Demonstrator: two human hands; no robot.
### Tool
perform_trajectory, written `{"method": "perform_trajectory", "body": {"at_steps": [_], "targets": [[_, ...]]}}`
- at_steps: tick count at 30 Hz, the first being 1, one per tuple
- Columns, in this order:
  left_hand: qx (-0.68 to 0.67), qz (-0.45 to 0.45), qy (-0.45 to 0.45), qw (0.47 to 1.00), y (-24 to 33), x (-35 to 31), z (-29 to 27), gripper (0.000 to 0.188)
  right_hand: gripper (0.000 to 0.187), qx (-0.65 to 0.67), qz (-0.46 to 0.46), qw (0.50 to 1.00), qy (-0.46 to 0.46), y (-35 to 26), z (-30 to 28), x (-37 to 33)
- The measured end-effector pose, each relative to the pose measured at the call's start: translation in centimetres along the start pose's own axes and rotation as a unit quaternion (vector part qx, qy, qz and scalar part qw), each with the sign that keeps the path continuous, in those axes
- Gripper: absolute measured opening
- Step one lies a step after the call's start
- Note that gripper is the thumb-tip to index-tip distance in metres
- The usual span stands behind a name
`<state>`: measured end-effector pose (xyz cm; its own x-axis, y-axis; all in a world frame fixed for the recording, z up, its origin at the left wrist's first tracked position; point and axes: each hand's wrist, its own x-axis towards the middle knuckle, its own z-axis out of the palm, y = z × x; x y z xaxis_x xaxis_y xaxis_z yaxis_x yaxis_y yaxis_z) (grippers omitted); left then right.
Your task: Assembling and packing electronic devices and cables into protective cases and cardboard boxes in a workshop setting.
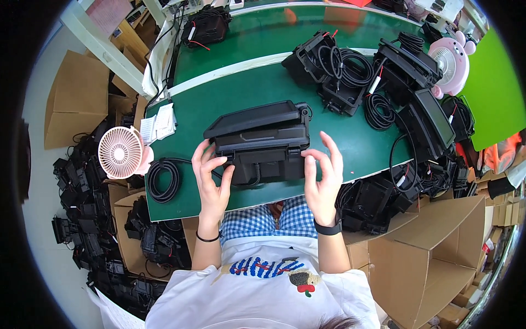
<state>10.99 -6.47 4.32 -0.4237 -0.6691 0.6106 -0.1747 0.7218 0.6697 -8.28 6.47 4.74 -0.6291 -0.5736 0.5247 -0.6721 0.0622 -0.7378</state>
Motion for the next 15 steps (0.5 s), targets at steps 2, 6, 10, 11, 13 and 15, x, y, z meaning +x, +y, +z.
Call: {"method": "perform_trajectory", "body": {"at_steps": [2, 6, 10, 11, 13, 15], "targets": [[0.002, 0.005, 0.001, 1.000, 0.1, 0.0, 0.0, 0.040, 0.014, 0.053, 0.011, 0.999, -0.002, 0.2, 0.6, -0.4], [0.011, 0.006, 0.003, 1.000, 0.1, 0.0, -0.1, 0.041, 0.013, 0.125, 0.042, 0.991, -0.012, 0.0, 0.9, -0.3], [0.012, 0.007, -0.001, 1.000, 0.2, 0.1, 0.0, 0.042, 0.013, 0.106, 0.046, 0.993, -0.007, 0.1, 0.9, -0.2], [0.013, 0.008, 0.000, 1.000, 0.1, 0.2, 0.0, 0.041, 0.014, 0.091, 0.039, 0.995, 0.003, 0.0, 0.9, -0.3], [0.013, 0.010, 0.002, 1.000, 0.1, 0.2, 0.0, 0.041, 0.016, 0.072, 0.042, 0.996, 0.027, -0.3, 1.1, -0.7], [0.016, 0.009, 0.002, 1.000, 0.2, 0.2, -0.1, 0.041, 0.017, 0.053, 0.044, 0.996, 0.051, -0.7, 1.4, -1.1]]}}
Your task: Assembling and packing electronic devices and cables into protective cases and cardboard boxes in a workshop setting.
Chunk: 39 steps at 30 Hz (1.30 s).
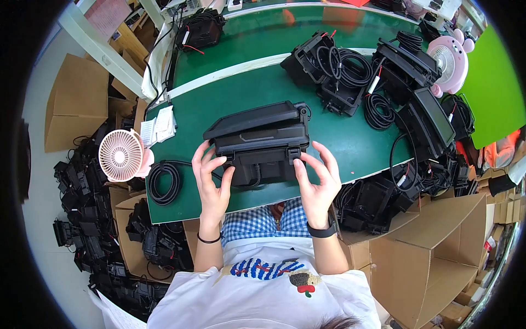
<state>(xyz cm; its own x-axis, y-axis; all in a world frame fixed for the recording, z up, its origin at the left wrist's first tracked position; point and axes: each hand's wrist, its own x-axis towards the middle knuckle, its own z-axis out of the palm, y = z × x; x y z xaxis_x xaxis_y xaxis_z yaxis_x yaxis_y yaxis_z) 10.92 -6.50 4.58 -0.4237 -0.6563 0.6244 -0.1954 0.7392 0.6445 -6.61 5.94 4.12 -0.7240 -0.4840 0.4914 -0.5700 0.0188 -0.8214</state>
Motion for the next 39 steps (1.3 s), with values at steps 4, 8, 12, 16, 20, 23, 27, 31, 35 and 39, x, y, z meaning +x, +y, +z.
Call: {"method": "perform_trajectory", "body": {"at_steps": [4, 8, 12, 16, 20, 23, 27, 31, 35, 39], "targets": [[-0.004, -0.001, 0.002, 1.000, 0.0, -0.2, 0.1, 0.041, 0.019, 0.001, 0.010, 0.999, 0.042, -0.3, 0.4, -0.4], [-0.012, -0.004, 0.003, 1.000, 0.0, -0.2, 0.1, 0.040, 0.018, 0.021, 0.021, 0.998, 0.062, 0.2, 0.8, -0.6], [-0.011, -0.007, 0.006, 1.000, -0.2, -0.2, 0.2, 0.039, 0.009, 0.047, 0.019, 0.998, 0.032, 0.0, 0.4, 1.3], [-0.003, -0.005, 0.011, 1.000, 0.1, -0.2, 0.3, 0.040, 0.006, 0.278, 0.159, 0.947, -0.032, -1.4, 0.5, 3.7], [-0.006, -0.006, 0.011, 1.000, 0.1, -0.4, 0.3, 0.039, 0.014, 0.199, 0.083, 0.974, -0.074, -0.5, 0.9, 5.2], [-0.003, -0.009, 0.007, 1.000, 0.1, -0.3, 0.2, 0.039, 0.015, 0.035, -0.030, 0.997, -0.067, -1.2, 0.3, 5.4], [-0.025, -0.026, 0.011, 0.999, -0.5, -0.6, 0.3, 0.041, 0.016, 0.141, 0.022, 0.983, -0.116, 0.4, 0.1, 4.2], [-0.064, -0.039, 0.016, 0.997, -0.6, -0.5, 0.7, 0.028, 0.018, 0.204, 0.082, 0.962, -0.164, 1.6, 0.0, 3.1], [-0.260, -0.108, 0.087, 0.956, -2.0, 0.0, 2.8, 0.032, 0.025, 0.283, 0.057, 0.945, -0.155, 2.2, 1.2, 2.8], [-0.324, -0.144, 0.111, 0.929, -2.1, -0.1, 4.3, 0.078, 0.047, 0.285, 0.035, 0.947, -0.143, 2.8, 2.0, 2.4]]}}
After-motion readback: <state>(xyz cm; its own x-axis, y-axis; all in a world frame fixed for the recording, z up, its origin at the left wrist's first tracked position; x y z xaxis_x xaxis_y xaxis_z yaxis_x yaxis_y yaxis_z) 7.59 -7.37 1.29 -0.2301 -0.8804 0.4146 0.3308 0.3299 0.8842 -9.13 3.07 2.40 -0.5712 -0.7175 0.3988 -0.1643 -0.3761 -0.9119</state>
